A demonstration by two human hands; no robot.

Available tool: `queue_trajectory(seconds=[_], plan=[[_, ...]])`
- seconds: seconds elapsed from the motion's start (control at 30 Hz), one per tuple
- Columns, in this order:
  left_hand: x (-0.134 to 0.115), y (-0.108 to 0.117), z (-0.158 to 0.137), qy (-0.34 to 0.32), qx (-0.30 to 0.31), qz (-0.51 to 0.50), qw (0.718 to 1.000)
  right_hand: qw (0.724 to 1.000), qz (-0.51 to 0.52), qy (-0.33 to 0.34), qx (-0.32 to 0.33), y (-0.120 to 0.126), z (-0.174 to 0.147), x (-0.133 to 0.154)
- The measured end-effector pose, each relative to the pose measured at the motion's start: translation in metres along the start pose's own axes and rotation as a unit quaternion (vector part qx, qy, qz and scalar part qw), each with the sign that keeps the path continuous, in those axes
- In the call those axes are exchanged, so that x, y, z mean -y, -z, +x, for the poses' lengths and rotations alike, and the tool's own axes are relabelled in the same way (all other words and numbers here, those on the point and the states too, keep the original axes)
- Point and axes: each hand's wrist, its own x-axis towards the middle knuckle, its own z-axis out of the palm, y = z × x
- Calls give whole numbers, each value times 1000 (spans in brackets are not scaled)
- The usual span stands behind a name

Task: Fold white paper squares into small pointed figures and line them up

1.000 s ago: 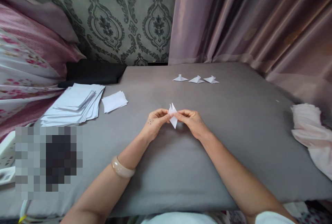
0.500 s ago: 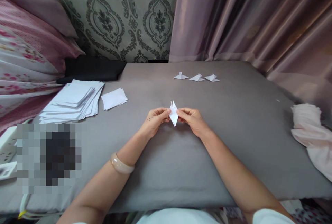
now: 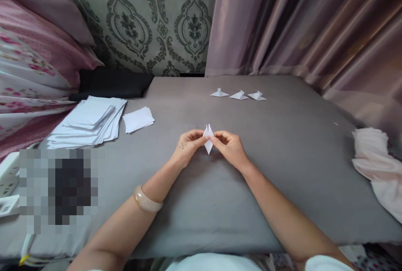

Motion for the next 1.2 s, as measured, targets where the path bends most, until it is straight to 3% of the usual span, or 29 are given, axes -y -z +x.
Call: queue_trajectory(seconds=[0.27, 0.6, 0.87, 1.2], plan=[[-4, -4, -6, -26, 45, 64, 997, 997, -12, 76, 18, 8, -2, 13], [-5, -1, -8, -100, 66, 193, 974, 997, -14, 81, 4, 9, -2, 15], [-7, -5, -10, -72, 79, 187, 976, 990, -45, 113, -67, 1, -5, 10], [-7, -4, -10, 9, 87, 116, 989, 994, -12, 74, -75, 4, -3, 11]])
